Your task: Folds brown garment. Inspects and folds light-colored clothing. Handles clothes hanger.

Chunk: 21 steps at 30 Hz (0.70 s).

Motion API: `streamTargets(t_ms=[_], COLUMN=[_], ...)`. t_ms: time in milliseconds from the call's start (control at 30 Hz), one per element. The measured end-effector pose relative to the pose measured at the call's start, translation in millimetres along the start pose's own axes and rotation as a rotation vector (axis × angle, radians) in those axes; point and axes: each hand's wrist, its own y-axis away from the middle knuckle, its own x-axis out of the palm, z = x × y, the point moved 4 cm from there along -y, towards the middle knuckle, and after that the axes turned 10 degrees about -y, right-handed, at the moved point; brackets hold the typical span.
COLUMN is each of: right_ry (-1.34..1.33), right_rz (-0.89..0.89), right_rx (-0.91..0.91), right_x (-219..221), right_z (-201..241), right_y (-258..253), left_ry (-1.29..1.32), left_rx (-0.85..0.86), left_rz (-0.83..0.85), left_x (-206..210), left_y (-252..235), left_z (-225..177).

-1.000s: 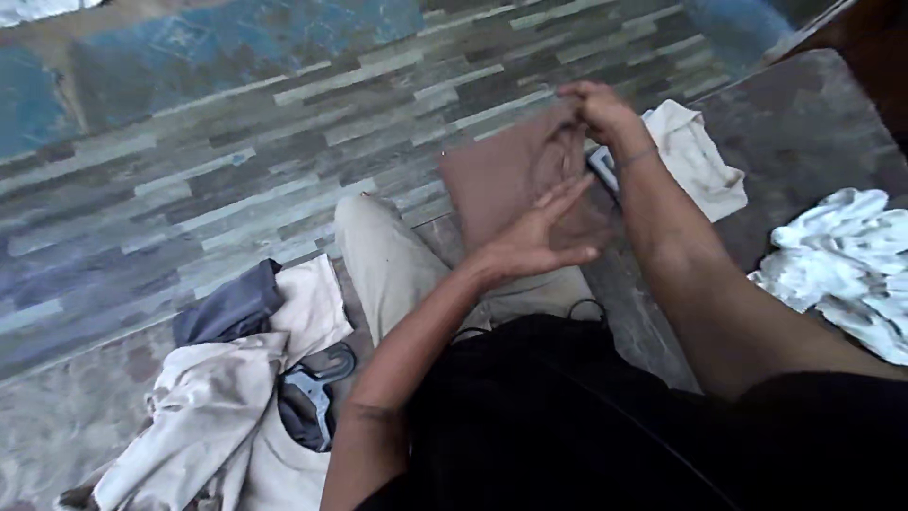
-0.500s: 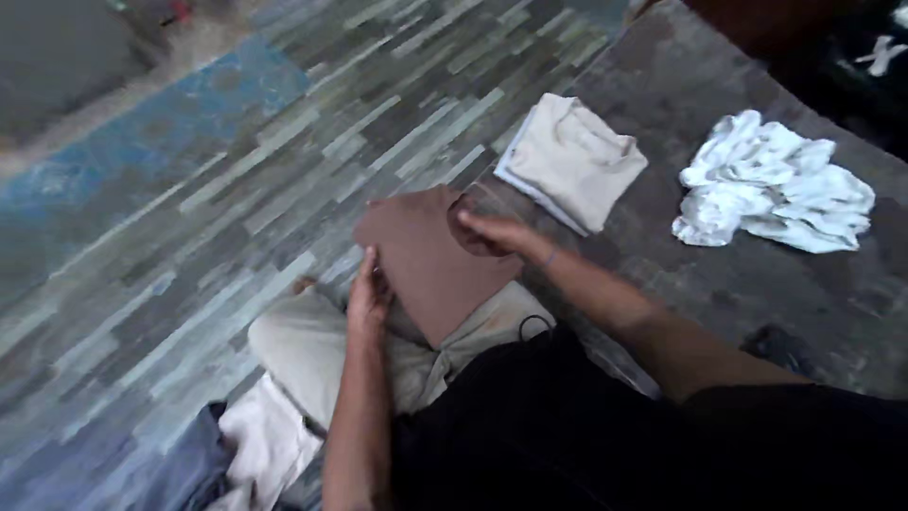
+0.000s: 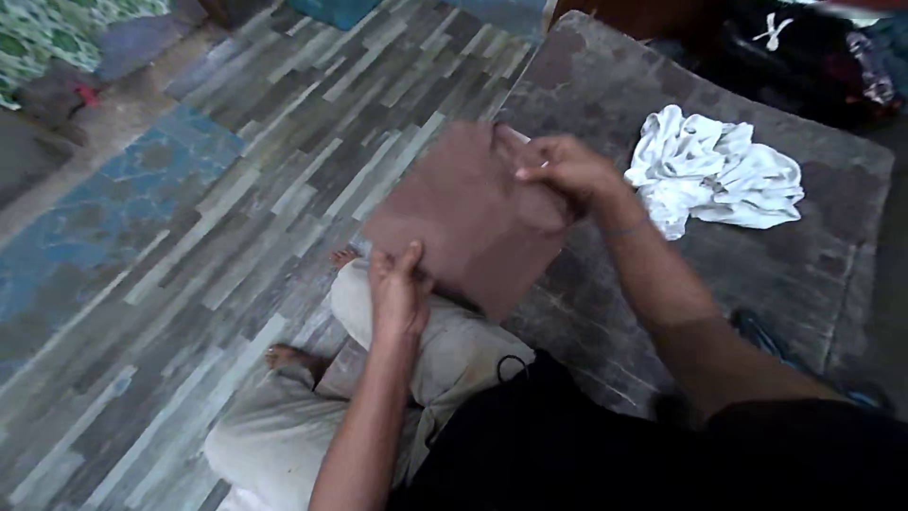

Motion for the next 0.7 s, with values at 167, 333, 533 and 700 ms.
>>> streamTargets(t_ms=[167, 333, 533, 700], right_ry=[0.298, 0.657, 0.648, 0.661], right_rz=[-0.199, -0.248, -0.121, 0.006], right_rx=[-0.042, 0.153, -0.219, -0.250], right_x=[-108.4, -107.9, 23.7, 46.1], right_z=[34.3, -17.9, -64.1, -112.9], right_y=[-17.1, -81.4, -45.7, -17.9], left_ry=[0.111, -0.034, -0.194, -0.681], left_rx=[-0.104, -0.275, -0.336, -0.086], left_rz=[0.186, 0.080, 0.016, 0.004], left_x=[100.0, 114.6, 87.1, 70.0], left_y=[-49.5, -131.5, -151.9, -161.9], left_z=[8.2, 71.6, 86.7, 80.8])
